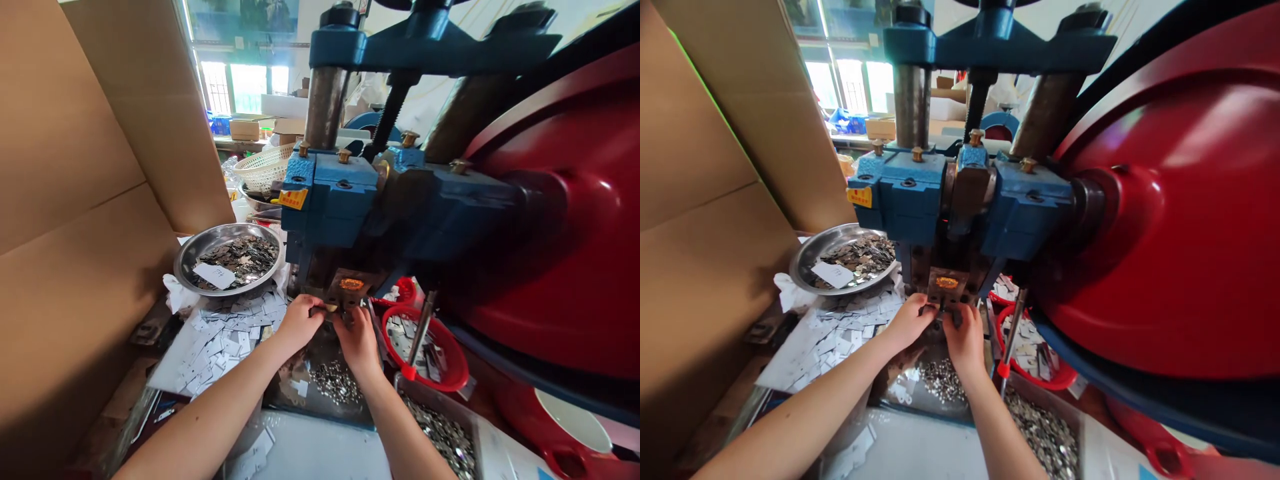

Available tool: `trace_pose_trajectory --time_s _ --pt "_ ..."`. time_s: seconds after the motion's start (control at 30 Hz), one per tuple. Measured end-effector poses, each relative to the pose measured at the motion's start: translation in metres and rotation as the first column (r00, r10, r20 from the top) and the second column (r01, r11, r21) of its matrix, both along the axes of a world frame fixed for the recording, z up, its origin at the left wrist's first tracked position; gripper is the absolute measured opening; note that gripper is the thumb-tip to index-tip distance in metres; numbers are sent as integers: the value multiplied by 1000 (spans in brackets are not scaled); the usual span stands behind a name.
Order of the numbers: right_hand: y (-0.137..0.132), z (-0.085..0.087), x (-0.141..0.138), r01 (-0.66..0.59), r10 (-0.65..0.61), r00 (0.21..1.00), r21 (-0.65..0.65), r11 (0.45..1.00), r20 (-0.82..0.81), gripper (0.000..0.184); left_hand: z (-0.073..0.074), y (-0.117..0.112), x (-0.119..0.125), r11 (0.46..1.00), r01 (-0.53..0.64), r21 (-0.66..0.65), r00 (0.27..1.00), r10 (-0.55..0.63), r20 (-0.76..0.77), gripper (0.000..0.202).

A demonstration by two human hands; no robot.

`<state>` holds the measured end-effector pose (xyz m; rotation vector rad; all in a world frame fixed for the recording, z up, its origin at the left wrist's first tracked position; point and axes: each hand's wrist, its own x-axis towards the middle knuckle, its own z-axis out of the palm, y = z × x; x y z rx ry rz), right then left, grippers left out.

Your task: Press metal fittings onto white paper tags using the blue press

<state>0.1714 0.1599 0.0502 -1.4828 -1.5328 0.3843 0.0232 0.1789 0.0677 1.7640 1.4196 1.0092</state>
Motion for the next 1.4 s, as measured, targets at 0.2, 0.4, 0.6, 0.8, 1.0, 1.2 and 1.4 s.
trace_pose_trajectory --time_s 0.2,0.4,0.6,0.8,1.0,1.2,1.4 --pt "5 -4 -4 -39 38 996 -16 999 -83 17 -8 6 -2 991 106 -80 994 -103 47 29" --pt "6 -5 -6 -48 48 992 0 999 -116 16 1 9 0 987 147 -68 988 -144 50 27" --pt "-20 9 7 -49 49 987 0 999 -153 23 18 -20 -38 999 22 34 997 -19 -78 20" --pt "-48 9 30 -34 27 997 -91 995 -75 23 13 -66 -62 994 58 -88 856 -95 -509 16" --pt "-61 -6 41 -37 43 998 -142 989 35 27 4 -74 -47 984 96 -150 779 -168 -604 20" --pt "-64 -10 49 -41 58 974 -85 996 217 25 9 -74 -49 986 77 -147 808 -148 -570 13" --pt "-59 -15 47 -100 84 864 7 995 496 25 3 -76 -51 987 76 -140 895 -129 -427 17"
